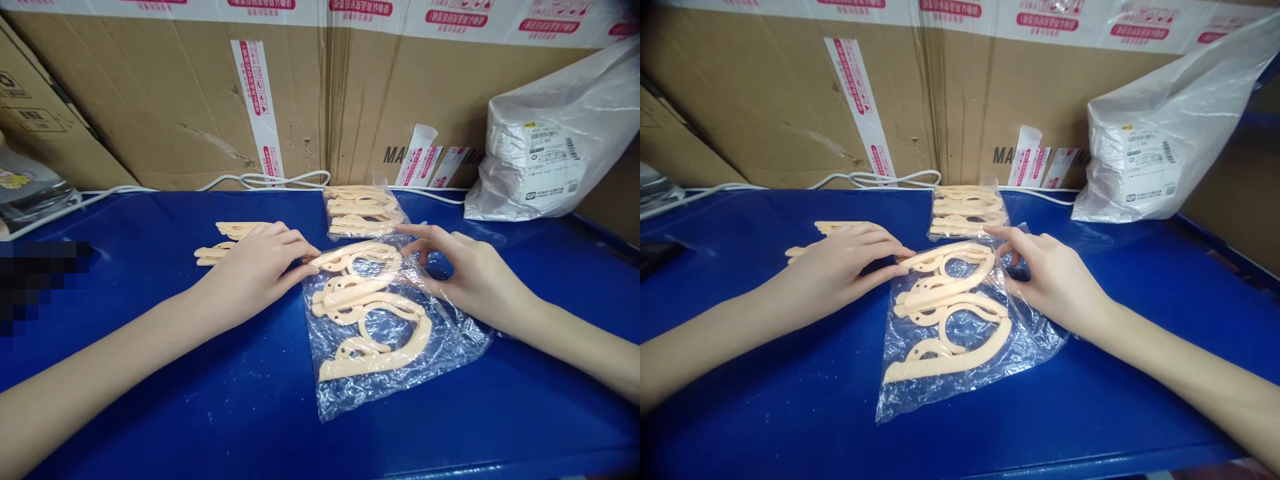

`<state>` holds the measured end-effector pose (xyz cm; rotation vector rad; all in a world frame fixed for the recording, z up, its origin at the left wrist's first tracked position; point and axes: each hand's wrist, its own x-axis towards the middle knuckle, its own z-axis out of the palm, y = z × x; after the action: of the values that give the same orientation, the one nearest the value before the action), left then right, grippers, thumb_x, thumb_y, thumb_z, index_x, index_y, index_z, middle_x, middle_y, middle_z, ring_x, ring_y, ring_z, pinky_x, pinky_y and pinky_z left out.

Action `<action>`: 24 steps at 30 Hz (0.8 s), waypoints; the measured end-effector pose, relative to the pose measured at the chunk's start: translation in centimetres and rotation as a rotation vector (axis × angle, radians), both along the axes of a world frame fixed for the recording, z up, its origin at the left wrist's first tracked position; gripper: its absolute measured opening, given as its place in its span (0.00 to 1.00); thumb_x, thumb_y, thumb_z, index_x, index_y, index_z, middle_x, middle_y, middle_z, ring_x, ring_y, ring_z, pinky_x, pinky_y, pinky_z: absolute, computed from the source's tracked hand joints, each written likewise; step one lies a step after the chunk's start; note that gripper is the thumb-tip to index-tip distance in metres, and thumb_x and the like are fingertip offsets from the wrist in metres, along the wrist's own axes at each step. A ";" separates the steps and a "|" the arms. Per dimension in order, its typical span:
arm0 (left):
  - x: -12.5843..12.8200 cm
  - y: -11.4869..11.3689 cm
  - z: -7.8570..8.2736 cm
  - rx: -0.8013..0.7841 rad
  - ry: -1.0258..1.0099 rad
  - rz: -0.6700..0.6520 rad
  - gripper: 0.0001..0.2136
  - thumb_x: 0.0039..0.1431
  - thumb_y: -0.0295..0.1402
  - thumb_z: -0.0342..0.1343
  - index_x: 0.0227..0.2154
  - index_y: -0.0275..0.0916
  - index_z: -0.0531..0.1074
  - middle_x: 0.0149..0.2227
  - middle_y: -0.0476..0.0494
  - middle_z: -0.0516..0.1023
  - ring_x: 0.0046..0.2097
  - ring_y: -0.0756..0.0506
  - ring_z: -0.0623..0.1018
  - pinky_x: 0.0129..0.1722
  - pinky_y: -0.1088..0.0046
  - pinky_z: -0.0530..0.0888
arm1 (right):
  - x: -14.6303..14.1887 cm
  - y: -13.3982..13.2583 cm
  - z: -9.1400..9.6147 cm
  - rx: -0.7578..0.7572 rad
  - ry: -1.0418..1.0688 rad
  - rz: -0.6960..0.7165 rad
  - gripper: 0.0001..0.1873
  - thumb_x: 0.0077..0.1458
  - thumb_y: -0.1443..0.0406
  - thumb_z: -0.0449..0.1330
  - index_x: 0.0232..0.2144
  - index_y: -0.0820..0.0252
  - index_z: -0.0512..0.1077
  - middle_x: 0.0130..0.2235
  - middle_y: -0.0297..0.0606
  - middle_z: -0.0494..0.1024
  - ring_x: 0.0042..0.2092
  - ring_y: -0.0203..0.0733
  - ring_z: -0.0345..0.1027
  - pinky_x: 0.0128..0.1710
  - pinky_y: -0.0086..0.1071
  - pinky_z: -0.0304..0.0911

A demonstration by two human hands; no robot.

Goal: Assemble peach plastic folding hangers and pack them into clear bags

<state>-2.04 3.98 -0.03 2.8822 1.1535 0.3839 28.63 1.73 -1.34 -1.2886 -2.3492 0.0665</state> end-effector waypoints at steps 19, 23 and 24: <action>0.6 -2.7 0.6 -0.016 -0.090 0.049 0.21 0.66 0.49 0.52 0.55 0.44 0.65 0.55 0.44 0.71 0.52 0.41 0.73 0.48 0.62 0.71 | -0.1 -0.2 0.1 -0.139 0.146 0.037 0.28 0.57 0.63 0.60 0.59 0.56 0.62 0.40 0.36 0.81 0.40 0.44 0.76 0.40 0.41 0.70; 0.2 -2.7 0.5 -0.038 0.005 0.066 0.26 0.63 0.55 0.51 0.57 0.46 0.65 0.57 0.44 0.71 0.57 0.38 0.70 0.54 0.57 0.69 | 0.1 -0.2 0.3 -0.260 0.275 0.024 0.27 0.56 0.62 0.62 0.57 0.56 0.65 0.39 0.37 0.82 0.39 0.45 0.77 0.37 0.39 0.71; 0.0 -2.6 0.5 -0.048 0.023 0.066 0.25 0.64 0.55 0.51 0.57 0.46 0.65 0.57 0.45 0.71 0.58 0.38 0.69 0.55 0.57 0.68 | 0.1 -0.2 0.3 -0.271 0.293 0.019 0.27 0.56 0.61 0.62 0.57 0.55 0.65 0.39 0.38 0.82 0.39 0.45 0.78 0.37 0.39 0.71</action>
<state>-1.99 1.35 0.43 2.8206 1.2468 0.3201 28.78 1.53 -1.00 -1.2778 -2.1512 0.5588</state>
